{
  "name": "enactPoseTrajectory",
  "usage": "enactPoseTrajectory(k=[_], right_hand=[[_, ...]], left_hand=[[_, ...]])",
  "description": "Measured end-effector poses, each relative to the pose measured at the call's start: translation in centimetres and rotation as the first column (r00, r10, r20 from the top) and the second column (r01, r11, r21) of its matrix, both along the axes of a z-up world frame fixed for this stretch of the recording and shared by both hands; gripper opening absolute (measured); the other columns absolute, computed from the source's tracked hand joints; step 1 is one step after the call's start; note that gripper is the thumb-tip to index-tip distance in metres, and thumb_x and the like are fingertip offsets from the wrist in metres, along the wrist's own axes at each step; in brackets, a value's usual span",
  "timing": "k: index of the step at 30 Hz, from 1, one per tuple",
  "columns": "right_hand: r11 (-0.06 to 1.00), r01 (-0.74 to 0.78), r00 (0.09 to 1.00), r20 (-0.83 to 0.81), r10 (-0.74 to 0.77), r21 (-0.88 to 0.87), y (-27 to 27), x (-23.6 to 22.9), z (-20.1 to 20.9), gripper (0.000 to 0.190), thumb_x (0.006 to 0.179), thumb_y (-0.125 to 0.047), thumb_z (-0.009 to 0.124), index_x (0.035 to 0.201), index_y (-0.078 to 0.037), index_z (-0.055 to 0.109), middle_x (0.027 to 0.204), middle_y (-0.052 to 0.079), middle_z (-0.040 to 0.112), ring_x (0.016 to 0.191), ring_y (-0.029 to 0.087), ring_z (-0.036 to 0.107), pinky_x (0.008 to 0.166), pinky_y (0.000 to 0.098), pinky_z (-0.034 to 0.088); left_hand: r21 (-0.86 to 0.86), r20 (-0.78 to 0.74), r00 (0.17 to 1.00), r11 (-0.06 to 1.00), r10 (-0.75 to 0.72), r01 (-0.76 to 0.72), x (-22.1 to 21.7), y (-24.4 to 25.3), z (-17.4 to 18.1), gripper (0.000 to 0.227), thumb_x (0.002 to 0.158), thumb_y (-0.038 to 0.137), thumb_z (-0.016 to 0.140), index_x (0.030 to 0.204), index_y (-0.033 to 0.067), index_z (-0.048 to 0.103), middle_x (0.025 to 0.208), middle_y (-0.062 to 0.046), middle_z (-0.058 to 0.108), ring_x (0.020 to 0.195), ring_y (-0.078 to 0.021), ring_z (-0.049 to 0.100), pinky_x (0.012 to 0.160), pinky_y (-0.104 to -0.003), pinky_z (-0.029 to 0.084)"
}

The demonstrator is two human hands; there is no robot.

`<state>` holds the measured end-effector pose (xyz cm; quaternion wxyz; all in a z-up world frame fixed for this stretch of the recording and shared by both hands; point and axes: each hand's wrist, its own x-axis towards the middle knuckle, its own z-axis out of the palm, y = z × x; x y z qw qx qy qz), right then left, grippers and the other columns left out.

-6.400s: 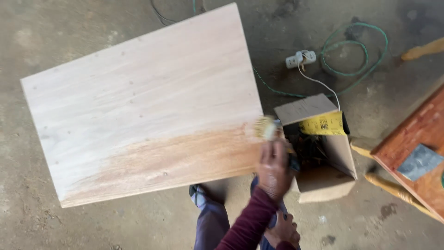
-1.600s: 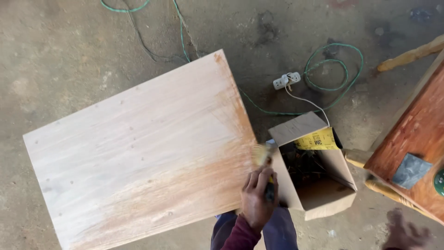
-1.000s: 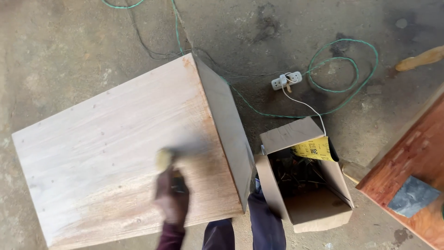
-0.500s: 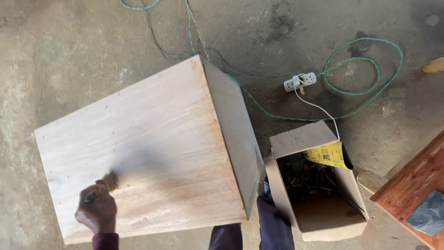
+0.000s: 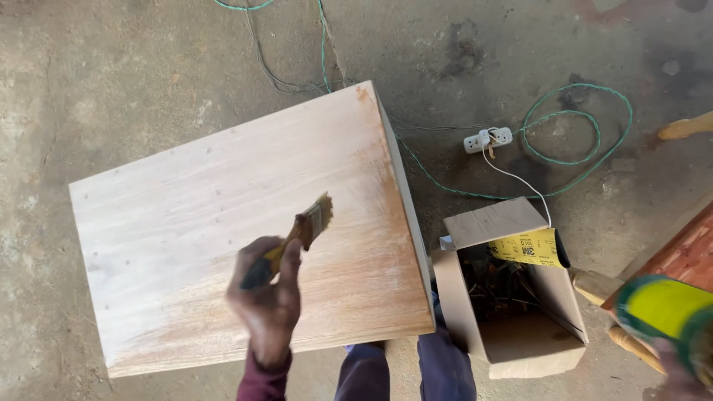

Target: Staining a rectangular wooden board with a brush.

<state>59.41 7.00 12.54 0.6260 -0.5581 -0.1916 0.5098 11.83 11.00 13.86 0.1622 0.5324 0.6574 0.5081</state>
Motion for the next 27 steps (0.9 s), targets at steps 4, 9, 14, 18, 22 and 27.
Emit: enactPoseTrajectory(k=[4,9,14,18,22,27], right_hand=[[0.997,0.02,1.0,-0.02,-0.019,0.073,-3.0,-5.6,-8.4,0.116,0.068,-0.042,0.097,0.16,-0.012,0.033,0.147,0.014,0.05,0.129,0.027,0.054,0.107,0.0474,0.049],[0.963,-0.17,0.965,0.235,0.119,0.207,-6.2,-16.9,-12.3,0.12,0.063,-0.035,0.096,0.159,-0.01,0.029,0.152,0.017,0.045,0.135,0.029,0.05,0.114,0.0483,0.044],[0.784,-0.544,0.764,0.562,0.316,0.3,-0.7,-30.9,-3.0,0.122,0.059,-0.023,0.097,0.155,-0.007,0.023,0.157,0.022,0.04,0.143,0.034,0.047,0.122,0.0481,0.041],[0.673,-0.609,0.772,0.51,0.38,0.42,-1.0,-35.2,-3.9,0.124,0.062,-0.029,0.102,0.156,-0.008,0.024,0.161,0.023,0.036,0.145,0.033,0.05,0.122,0.0449,0.047],[0.696,-0.631,0.723,0.585,0.367,0.343,-1.0,-36.8,-4.1,0.121,0.065,-0.03,0.101,0.155,-0.006,0.023,0.16,0.023,0.038,0.145,0.033,0.051,0.121,0.0437,0.048],[0.704,-0.639,0.692,0.63,0.351,0.31,-0.8,-37.9,-4.6,0.123,0.063,-0.032,0.101,0.154,-0.006,0.022,0.157,0.021,0.04,0.141,0.031,0.052,0.12,0.0428,0.047]], left_hand=[[-0.074,-0.05,0.997,0.995,0.062,-0.066,-1.8,-3.1,7.5,0.021,0.097,0.014,0.075,0.11,0.0011,0.066,0.099,-0.017,0.076,0.093,-0.0242,0.08,0.075,-0.034,0.064],[-0.348,-0.141,0.979,0.919,0.145,-0.186,-3.2,-6.8,12.8,0.032,0.086,0.028,0.08,0.107,0.0067,0.068,0.097,-0.007,0.08,0.09,-0.0167,0.082,0.08,-0.037,0.063],[0.008,-0.265,0.954,0.989,-0.139,0.147,-2.2,-6.5,15.1,0.026,0.083,0.03,0.084,0.098,0.0151,0.068,0.087,0.004,0.078,0.117,-0.0195,0.063,0.114,-0.051,0.044],[-0.137,-0.445,0.865,0.972,-0.234,0.193,-2.8,-6.3,11.7,0.028,0.077,0.031,0.088,0.094,0.0172,0.071,0.081,0.002,0.077,0.119,-0.0254,0.063,0.116,-0.06,0.036],[-0.124,-0.472,0.828,0.953,-0.302,0.277,-4.6,-5.2,6.6,0.027,0.081,0.026,0.087,0.099,0.0131,0.072,0.085,-0.001,0.078,0.121,-0.03,0.06,0.116,-0.062,0.029],[-0.223,-0.443,0.817,0.928,-0.37,0.299,-5.7,-4.7,3.5,0.028,0.077,0.023,0.087,0.097,0.0119,0.071,0.085,-0.001,0.078,0.126,-0.0351,0.054,0.116,-0.068,0.019]])
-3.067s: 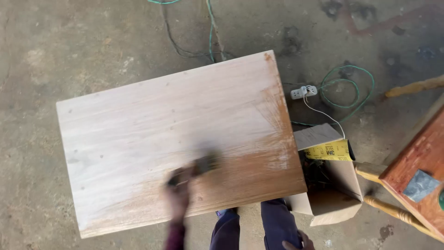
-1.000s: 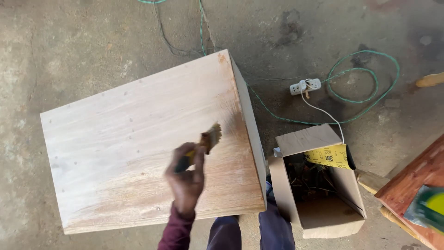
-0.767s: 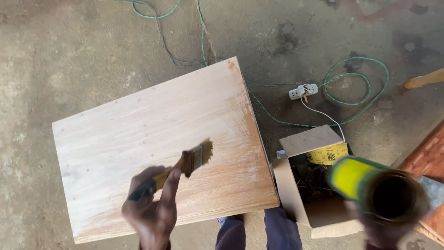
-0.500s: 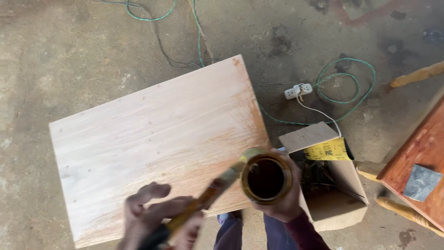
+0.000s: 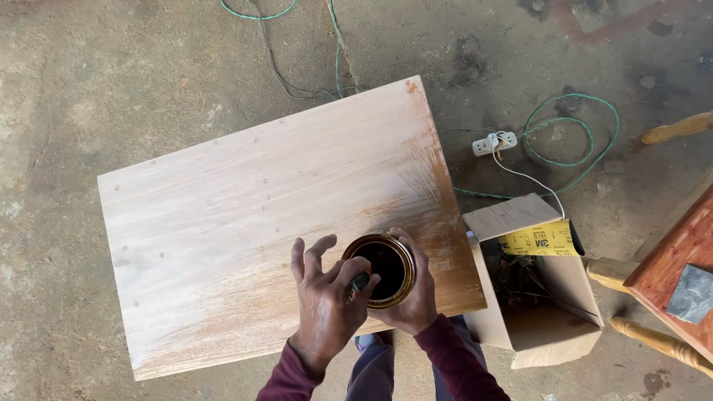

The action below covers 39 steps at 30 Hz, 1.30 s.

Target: Staining a rectangular wooden board with a brush.

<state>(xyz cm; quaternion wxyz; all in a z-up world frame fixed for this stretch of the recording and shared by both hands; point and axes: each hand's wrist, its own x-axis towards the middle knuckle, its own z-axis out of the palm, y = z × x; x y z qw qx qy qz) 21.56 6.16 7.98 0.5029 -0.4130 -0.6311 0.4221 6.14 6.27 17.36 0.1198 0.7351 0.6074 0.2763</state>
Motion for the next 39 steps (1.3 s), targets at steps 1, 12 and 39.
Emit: enactPoseTrajectory(k=[1,12,39], right_hand=[[1.0,0.0,1.0,0.0,0.0,0.0,0.0,-0.1,-0.3,0.123,0.063,-0.032,0.101,0.154,-0.006,0.022,0.157,0.021,0.04,0.141,0.031,0.052,0.12,0.0428,0.047],[1.0,0.02,0.999,0.03,-0.02,-0.004,0.3,-0.1,-2.5,0.123,0.065,-0.035,0.1,0.154,-0.008,0.02,0.159,0.022,0.037,0.142,0.032,0.052,0.119,0.0435,0.049],[0.998,0.044,0.998,0.042,-0.045,0.032,0.5,0.0,-3.3,0.11,0.07,-0.03,0.096,0.152,-0.01,0.024,0.157,0.02,0.04,0.134,0.031,0.059,0.111,0.0407,0.055]], left_hand=[[0.0,0.0,1.0,1.0,0.0,0.0,-0.1,0.0,-0.3,0.028,0.077,0.023,0.087,0.097,0.0119,0.071,0.085,-0.001,0.078,0.126,-0.0351,0.054,0.116,-0.068,0.019],[-0.013,-0.001,1.0,1.0,-0.016,0.016,0.0,0.5,-0.7,0.025,0.076,0.021,0.087,0.095,0.0125,0.073,0.085,-0.001,0.076,0.118,-0.034,0.055,0.109,-0.065,0.027],[-0.278,0.553,0.801,0.957,0.23,-0.083,2.5,0.2,3.5,0.014,0.092,0.01,0.075,0.095,0.0021,0.064,0.084,-0.009,0.075,0.076,-0.0114,0.076,0.063,-0.025,0.059]])
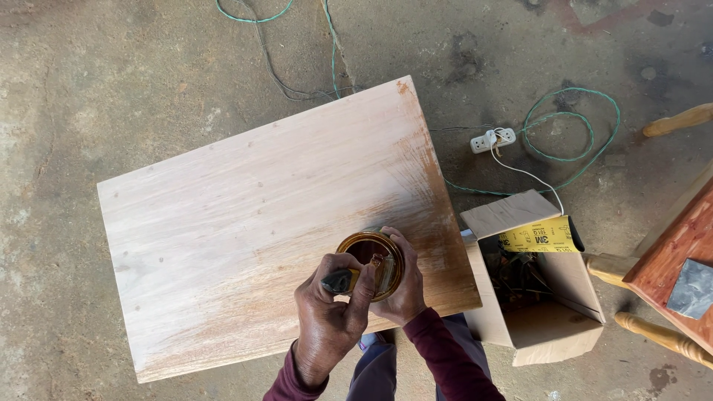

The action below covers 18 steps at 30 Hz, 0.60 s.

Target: Staining a rectangular wooden board with a brush.

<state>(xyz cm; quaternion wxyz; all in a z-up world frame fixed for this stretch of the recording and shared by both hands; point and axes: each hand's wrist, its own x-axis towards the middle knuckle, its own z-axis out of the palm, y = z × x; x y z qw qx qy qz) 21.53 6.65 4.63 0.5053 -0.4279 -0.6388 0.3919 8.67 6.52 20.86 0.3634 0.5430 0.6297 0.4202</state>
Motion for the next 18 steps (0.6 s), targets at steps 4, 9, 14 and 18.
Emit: enactPoseTrajectory(k=[4,9,14,18], right_hand=[[1.0,0.013,0.999,0.03,-0.013,0.003,-0.2,0.1,-0.4,0.111,0.071,-0.03,0.096,0.153,-0.011,0.023,0.157,0.019,0.04,0.135,0.031,0.059,0.112,0.0408,0.056],[1.0,0.008,1.0,0.02,-0.008,0.009,-0.2,-0.1,-0.4,0.114,0.07,-0.031,0.098,0.153,-0.011,0.022,0.158,0.019,0.04,0.136,0.031,0.058,0.113,0.0412,0.055],[1.0,-0.009,1.0,-0.01,0.009,-0.028,-0.4,0.1,-1.2,0.121,0.062,-0.034,0.101,0.153,-0.012,0.023,0.158,0.02,0.039,0.139,0.032,0.055,0.115,0.0421,0.053],[0.999,0.001,1.0,0.009,0.0,-0.04,-0.5,0.0,-1.2,0.126,0.058,-0.033,0.102,0.153,-0.012,0.023,0.158,0.02,0.039,0.142,0.033,0.052,0.118,0.0427,0.049]], left_hand=[[0.033,-0.005,1.0,0.999,0.02,-0.02,0.1,0.1,0.2,0.012,0.094,0.01,0.075,0.094,0.0026,0.065,0.083,-0.007,0.075,0.077,-0.0099,0.075,0.065,-0.024,0.06],[0.032,0.034,0.999,0.999,0.035,-0.036,0.1,0.2,0.3,0.012,0.095,0.01,0.074,0.093,0.0022,0.065,0.08,-0.006,0.073,0.074,-0.0075,0.072,0.063,-0.022,0.057],[0.068,0.034,0.997,0.995,0.069,-0.072,-0.6,0.3,1.2,0.011,0.094,0.009,0.074,0.094,0.0026,0.065,0.079,-0.005,0.075,0.074,-0.0082,0.074,0.063,-0.023,0.059],[0.179,-0.137,0.985,0.98,0.107,-0.081,-1.2,0.1,2.2,0.011,0.094,0.007,0.074,0.095,0.0035,0.064,0.082,-0.007,0.075,0.076,-0.0119,0.076,0.065,-0.024,0.059]])
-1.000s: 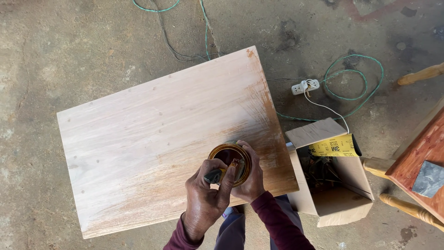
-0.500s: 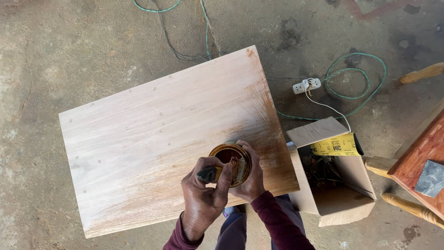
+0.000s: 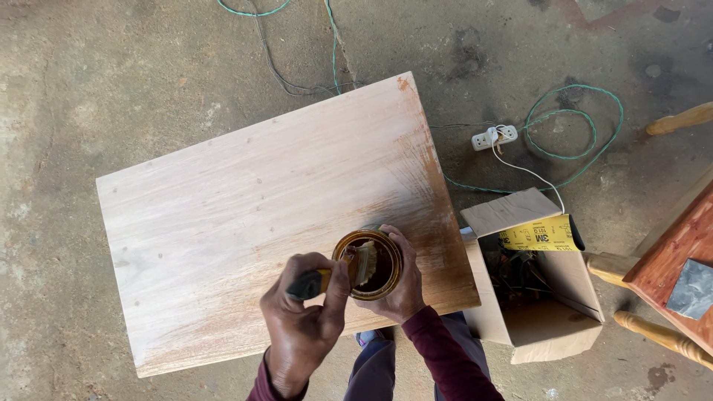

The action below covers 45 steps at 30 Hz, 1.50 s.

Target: Staining a rectangular wooden board with a brush.

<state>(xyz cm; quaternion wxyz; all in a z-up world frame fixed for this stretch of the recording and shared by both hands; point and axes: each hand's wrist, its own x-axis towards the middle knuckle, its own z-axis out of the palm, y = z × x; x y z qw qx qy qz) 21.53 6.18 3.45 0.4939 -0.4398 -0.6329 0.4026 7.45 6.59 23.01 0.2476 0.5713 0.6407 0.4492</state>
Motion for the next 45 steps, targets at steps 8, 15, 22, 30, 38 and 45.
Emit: enactPoseTrajectory(k=[8,15,22,30,38,45], right_hand=[[1.0,-0.022,1.0,-0.018,0.022,0.017,-0.2,0.2,-0.6,0.127,0.058,-0.031,0.103,0.154,-0.011,0.022,0.158,0.018,0.038,0.141,0.032,0.051,0.119,0.0414,0.047],[1.0,-0.022,0.999,-0.037,0.023,0.015,0.1,0.1,-0.6,0.128,0.055,-0.029,0.103,0.153,-0.01,0.023,0.157,0.017,0.039,0.141,0.031,0.05,0.12,0.0409,0.046],[1.0,-0.019,0.999,-0.028,0.02,0.022,0.0,0.0,-0.8,0.127,0.058,-0.032,0.104,0.153,-0.011,0.022,0.158,0.018,0.038,0.142,0.031,0.05,0.121,0.0405,0.046],[0.998,-0.027,0.999,-0.021,0.028,0.052,0.4,0.1,0.2,0.129,0.054,-0.03,0.104,0.152,-0.011,0.023,0.156,0.019,0.039,0.143,0.033,0.048,0.119,0.0417,0.046],[0.999,0.019,1.0,-0.005,-0.018,0.044,0.5,0.2,0.3,0.112,0.069,-0.025,0.098,0.154,-0.012,0.025,0.158,0.02,0.042,0.143,0.034,0.053,0.118,0.0414,0.05],[0.998,-0.011,0.999,-0.035,0.014,0.062,0.3,0.0,0.4,0.121,0.064,-0.034,0.101,0.153,-0.012,0.023,0.157,0.021,0.038,0.14,0.033,0.052,0.116,0.041,0.051]], left_hand=[[-0.063,-0.142,0.99,0.998,-0.017,0.008,-0.2,-0.7,-1.7,0.015,0.092,0.006,0.075,0.092,0.0058,0.06,0.081,-0.007,0.071,0.068,-0.0132,0.076,0.053,-0.026,0.058],[-0.075,-0.189,0.982,0.997,0.017,-0.031,-0.6,-1.0,-1.3,0.016,0.092,0.007,0.075,0.09,0.0071,0.06,0.079,-0.006,0.071,0.067,-0.0108,0.076,0.049,-0.026,0.058],[-0.115,-0.201,0.978,0.99,0.058,-0.082,-0.9,-1.3,-0.7,0.016,0.092,0.011,0.076,0.089,0.0076,0.06,0.077,-0.005,0.072,0.067,-0.0103,0.075,0.05,-0.025,0.058],[-0.04,-0.35,0.932,0.992,0.099,-0.12,-0.6,-1.4,1.4,0.016,0.091,0.011,0.076,0.088,0.0077,0.061,0.076,-0.005,0.071,0.067,-0.0119,0.076,0.051,-0.027,0.056],[-0.045,-0.101,0.987,0.992,-0.126,0.122,2.0,-0.2,-1.5,0.013,0.092,0.006,0.076,0.096,0.0046,0.063,0.081,-0.008,0.072,0.068,-0.0127,0.076,0.053,-0.024,0.06],[0.049,-0.123,0.992,0.998,-0.032,0.039,1.1,-1.4,-0.4,0.014,0.093,0.008,0.075,0.1,0.0035,0.063,0.086,-0.01,0.073,0.074,-0.0126,0.077,0.055,-0.025,0.061]])
